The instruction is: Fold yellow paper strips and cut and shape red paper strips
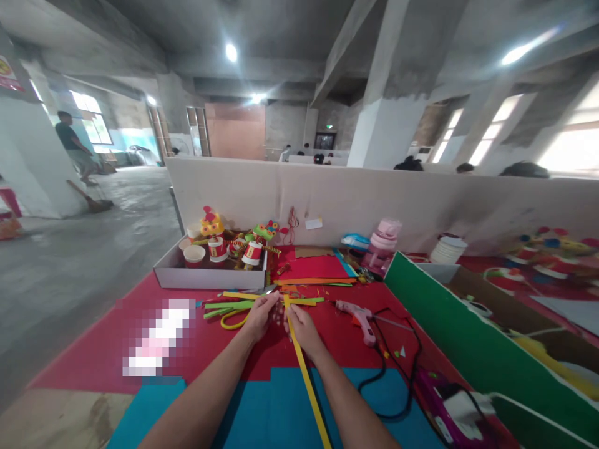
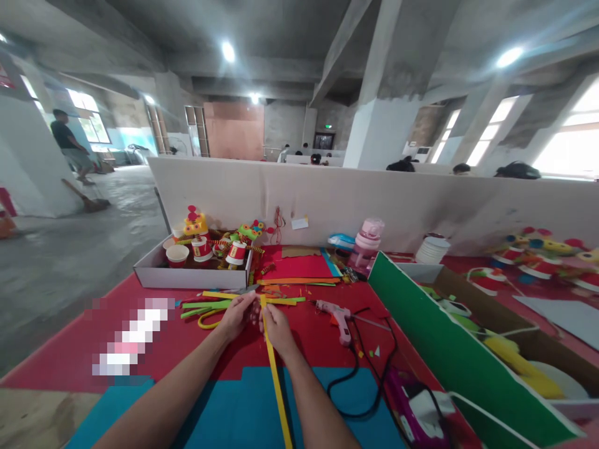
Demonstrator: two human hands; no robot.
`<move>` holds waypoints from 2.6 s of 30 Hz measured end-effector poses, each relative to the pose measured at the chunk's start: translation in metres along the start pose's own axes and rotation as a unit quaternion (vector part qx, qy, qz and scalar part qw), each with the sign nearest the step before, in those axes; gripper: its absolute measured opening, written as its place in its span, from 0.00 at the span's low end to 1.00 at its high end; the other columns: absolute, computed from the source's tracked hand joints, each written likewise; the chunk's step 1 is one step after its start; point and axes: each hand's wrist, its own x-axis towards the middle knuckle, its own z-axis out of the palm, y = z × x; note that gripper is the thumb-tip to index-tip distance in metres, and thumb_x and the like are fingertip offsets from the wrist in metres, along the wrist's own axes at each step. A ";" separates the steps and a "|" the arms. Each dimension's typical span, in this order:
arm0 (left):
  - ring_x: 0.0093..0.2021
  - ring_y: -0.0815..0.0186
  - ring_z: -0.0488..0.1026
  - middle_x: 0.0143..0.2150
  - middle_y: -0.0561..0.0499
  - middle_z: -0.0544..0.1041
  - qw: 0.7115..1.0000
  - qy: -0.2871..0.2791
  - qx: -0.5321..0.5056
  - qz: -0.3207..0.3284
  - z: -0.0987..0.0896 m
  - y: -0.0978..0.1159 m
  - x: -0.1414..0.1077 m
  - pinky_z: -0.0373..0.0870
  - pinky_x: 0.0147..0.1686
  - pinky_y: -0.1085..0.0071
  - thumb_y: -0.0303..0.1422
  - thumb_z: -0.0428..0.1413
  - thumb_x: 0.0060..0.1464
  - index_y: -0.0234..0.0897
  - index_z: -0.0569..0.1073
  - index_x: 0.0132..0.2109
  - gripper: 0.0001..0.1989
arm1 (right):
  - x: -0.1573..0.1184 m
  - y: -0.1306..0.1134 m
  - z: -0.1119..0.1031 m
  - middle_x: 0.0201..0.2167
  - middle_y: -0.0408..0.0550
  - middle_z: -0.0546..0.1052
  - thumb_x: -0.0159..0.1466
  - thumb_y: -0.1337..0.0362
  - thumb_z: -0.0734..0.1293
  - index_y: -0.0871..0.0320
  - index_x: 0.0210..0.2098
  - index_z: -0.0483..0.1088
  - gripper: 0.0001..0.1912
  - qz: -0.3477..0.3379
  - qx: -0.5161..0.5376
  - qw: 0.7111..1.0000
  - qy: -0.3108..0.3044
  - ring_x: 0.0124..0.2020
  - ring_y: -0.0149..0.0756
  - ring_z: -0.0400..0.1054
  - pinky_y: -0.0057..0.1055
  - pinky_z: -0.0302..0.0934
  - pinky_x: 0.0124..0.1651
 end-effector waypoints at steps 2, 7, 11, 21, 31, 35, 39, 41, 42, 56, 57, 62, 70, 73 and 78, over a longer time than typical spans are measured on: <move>0.16 0.76 0.61 0.18 0.56 0.67 1.000 -0.010 0.024 0.008 0.000 0.000 0.000 0.56 0.18 0.78 0.43 0.63 0.47 0.32 0.73 0.30 0.17 | -0.001 -0.001 0.001 0.15 0.36 0.64 0.62 0.44 0.58 0.55 0.26 0.60 0.21 0.005 0.002 1.000 -0.012 0.12 0.25 0.54 0.23 0.50 0.16; 0.14 0.76 0.60 0.15 0.57 0.66 0.998 0.000 0.063 0.028 -0.003 -0.006 0.002 0.54 0.16 0.78 0.40 0.64 0.46 0.33 0.69 0.25 0.16 | -0.001 -0.004 0.004 0.17 0.39 0.69 0.62 0.45 0.59 0.56 0.30 0.63 0.20 0.025 0.019 1.000 -0.003 0.15 0.29 0.62 0.25 0.56 0.19; 0.14 0.76 0.61 0.15 0.57 0.65 0.997 0.000 0.075 0.037 -0.003 -0.006 0.001 0.54 0.16 0.78 0.40 0.64 0.46 0.33 0.69 0.25 0.16 | -0.002 -0.008 0.003 0.19 0.41 0.70 0.62 0.46 0.59 0.57 0.29 0.64 0.19 -0.003 0.000 0.999 0.034 0.17 0.29 0.64 0.26 0.59 0.21; 0.16 0.74 0.65 0.18 0.55 0.69 0.999 -0.042 0.029 -0.010 0.000 0.007 -0.006 0.58 0.18 0.77 0.44 0.63 0.47 0.32 0.69 0.28 0.18 | -0.002 -0.010 0.002 0.18 0.41 0.70 0.62 0.44 0.59 0.57 0.28 0.65 0.21 -0.001 0.009 0.999 0.037 0.17 0.30 0.62 0.27 0.58 0.20; 0.16 0.72 0.68 0.19 0.54 0.71 0.998 -0.051 0.013 -0.038 0.003 0.008 -0.006 0.62 0.18 0.76 0.42 0.66 0.43 0.31 0.71 0.28 0.18 | -0.001 -0.006 0.002 0.20 0.42 0.69 0.63 0.46 0.59 0.57 0.30 0.66 0.20 -0.017 0.013 1.000 0.022 0.19 0.30 0.62 0.27 0.59 0.21; 0.17 0.73 0.68 0.19 0.54 0.71 0.997 -0.063 0.011 -0.052 0.002 0.010 -0.006 0.61 0.18 0.77 0.41 0.66 0.42 0.30 0.73 0.29 0.17 | -0.002 -0.008 0.003 0.20 0.41 0.68 0.63 0.46 0.59 0.57 0.30 0.66 0.20 -0.015 0.027 0.999 0.011 0.19 0.29 0.61 0.26 0.58 0.22; 0.17 0.74 0.67 0.19 0.54 0.71 0.997 -0.051 0.017 -0.048 0.000 0.010 -0.006 0.61 0.19 0.77 0.40 0.67 0.41 0.30 0.73 0.28 0.17 | -0.004 -0.011 0.003 0.20 0.42 0.69 0.63 0.46 0.59 0.56 0.30 0.66 0.20 -0.009 0.027 1.000 0.010 0.20 0.30 0.61 0.26 0.58 0.22; 0.16 0.74 0.66 0.19 0.54 0.70 0.998 -0.041 0.030 -0.035 -0.001 0.009 -0.005 0.61 0.19 0.77 0.41 0.67 0.41 0.31 0.72 0.27 0.17 | -0.004 -0.012 0.002 0.21 0.42 0.69 0.63 0.46 0.59 0.56 0.29 0.65 0.20 -0.017 0.017 1.000 0.008 0.21 0.31 0.62 0.27 0.58 0.24; 0.16 0.74 0.65 0.18 0.55 0.70 0.998 -0.033 0.038 -0.025 0.000 0.008 -0.005 0.61 0.19 0.76 0.41 0.66 0.41 0.31 0.71 0.27 0.17 | -0.003 -0.012 0.002 0.21 0.42 0.69 0.63 0.46 0.59 0.56 0.28 0.65 0.19 -0.025 0.010 1.000 0.008 0.21 0.32 0.62 0.28 0.59 0.25; 0.16 0.74 0.62 0.15 0.57 0.67 0.984 0.077 0.144 0.066 0.005 0.004 -0.007 0.57 0.19 0.77 0.40 0.62 0.45 0.34 0.68 0.23 0.15 | 0.001 0.001 0.002 0.19 0.40 0.69 0.59 0.49 0.64 0.57 0.28 0.65 0.16 -0.013 -0.036 0.999 0.003 0.18 0.30 0.62 0.27 0.55 0.22; 0.15 0.74 0.62 0.15 0.57 0.66 0.990 0.050 0.118 0.051 0.005 0.004 -0.008 0.57 0.18 0.76 0.42 0.61 0.46 0.34 0.68 0.23 0.16 | 0.001 0.001 0.001 0.19 0.40 0.70 0.58 0.48 0.64 0.57 0.28 0.65 0.17 0.000 -0.014 1.000 0.001 0.17 0.30 0.62 0.27 0.56 0.22; 0.15 0.72 0.66 0.15 0.55 0.67 0.994 -0.071 0.086 -0.006 0.004 0.005 -0.009 0.53 0.17 0.76 0.44 0.60 0.49 0.32 0.72 0.27 0.17 | 0.001 -0.003 0.002 0.17 0.40 0.70 0.56 0.45 0.65 0.59 0.27 0.66 0.21 0.029 0.051 0.998 -0.012 0.16 0.27 0.61 0.25 0.56 0.21; 0.16 0.75 0.62 0.15 0.57 0.66 0.989 0.069 0.109 0.070 0.000 0.011 -0.007 0.57 0.20 0.77 0.40 0.65 0.42 0.33 0.71 0.24 0.15 | -0.001 -0.002 0.005 0.17 0.40 0.71 0.57 0.43 0.64 0.59 0.30 0.66 0.23 0.039 0.076 0.996 -0.024 0.15 0.26 0.63 0.23 0.56 0.20; 0.15 0.73 0.63 0.17 0.56 0.66 0.998 -0.018 0.058 0.019 0.001 0.009 -0.008 0.59 0.18 0.75 0.43 0.61 0.48 0.34 0.68 0.25 0.17 | -0.001 -0.004 0.006 0.16 0.39 0.70 0.57 0.43 0.64 0.59 0.29 0.66 0.23 0.035 0.093 0.995 -0.029 0.15 0.26 0.62 0.24 0.57 0.21; 0.14 0.73 0.63 0.18 0.57 0.65 0.996 -0.068 0.059 0.008 0.000 0.004 -0.008 0.59 0.17 0.75 0.41 0.62 0.47 0.33 0.70 0.28 0.15 | -0.001 -0.008 0.003 0.19 0.42 0.72 0.58 0.42 0.63 0.59 0.30 0.68 0.24 0.043 0.082 0.995 -0.020 0.16 0.28 0.63 0.25 0.58 0.22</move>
